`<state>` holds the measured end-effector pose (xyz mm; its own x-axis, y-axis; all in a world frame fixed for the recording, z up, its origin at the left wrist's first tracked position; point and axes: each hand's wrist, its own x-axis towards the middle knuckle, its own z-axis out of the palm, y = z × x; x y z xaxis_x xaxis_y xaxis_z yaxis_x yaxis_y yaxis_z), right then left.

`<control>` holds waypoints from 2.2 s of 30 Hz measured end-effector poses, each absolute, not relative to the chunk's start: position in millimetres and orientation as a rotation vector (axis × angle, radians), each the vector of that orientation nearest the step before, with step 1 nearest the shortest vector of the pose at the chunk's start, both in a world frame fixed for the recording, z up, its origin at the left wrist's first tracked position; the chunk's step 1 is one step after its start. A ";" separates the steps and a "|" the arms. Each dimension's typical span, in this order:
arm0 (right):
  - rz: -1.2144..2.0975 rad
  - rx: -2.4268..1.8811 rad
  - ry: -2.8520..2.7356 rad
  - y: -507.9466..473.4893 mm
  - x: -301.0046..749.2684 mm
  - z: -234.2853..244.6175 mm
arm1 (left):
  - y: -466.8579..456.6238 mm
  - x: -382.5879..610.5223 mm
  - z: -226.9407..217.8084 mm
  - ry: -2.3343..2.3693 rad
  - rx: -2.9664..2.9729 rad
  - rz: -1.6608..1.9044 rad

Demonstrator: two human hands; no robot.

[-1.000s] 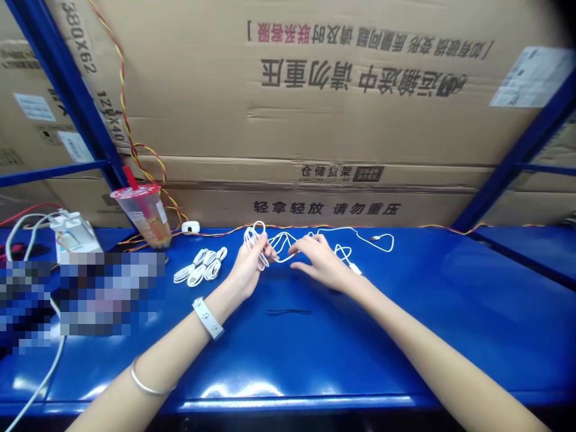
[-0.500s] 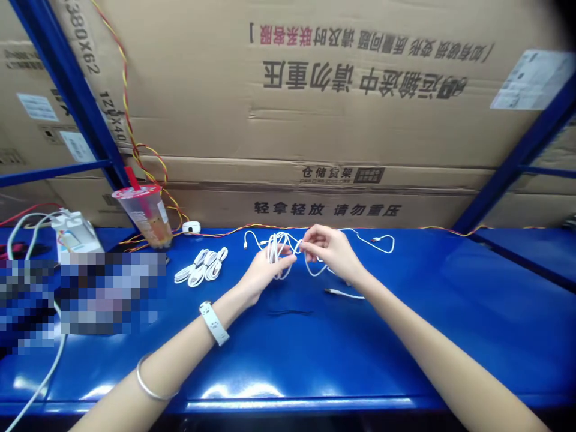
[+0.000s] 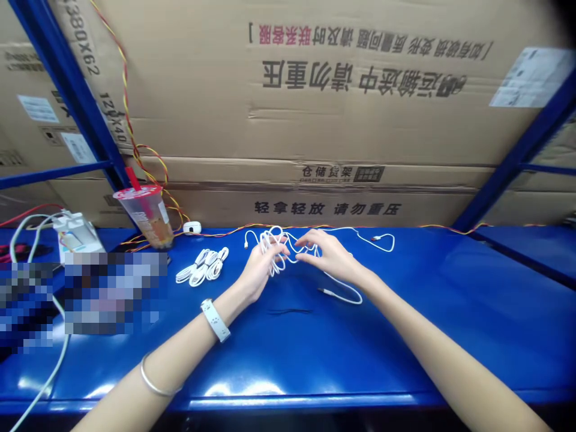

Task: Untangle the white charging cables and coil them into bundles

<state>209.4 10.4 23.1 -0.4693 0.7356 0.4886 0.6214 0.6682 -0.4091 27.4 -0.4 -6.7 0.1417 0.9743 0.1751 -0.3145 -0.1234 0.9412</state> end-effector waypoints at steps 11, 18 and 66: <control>0.462 -1.298 -2.152 26.7 224.3 11.9 | 2.1 13.0 8.2 0.547 0.986 1.382; 1.233 -0.963 -1.744 8.0 213.7 33.8 | -1.0 18.0 3.6 0.797 1.193 1.213; 1.214 -0.934 -1.869 -9.3 203.2 39.7 | -19.0 12.9 21.5 0.727 1.554 0.570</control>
<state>203.2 -9.3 39.7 -0.4874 0.8557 0.1737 0.1891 0.2977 -0.9357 12.9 -19.0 21.5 0.6777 0.7333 -0.0559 0.1203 -0.0356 0.9921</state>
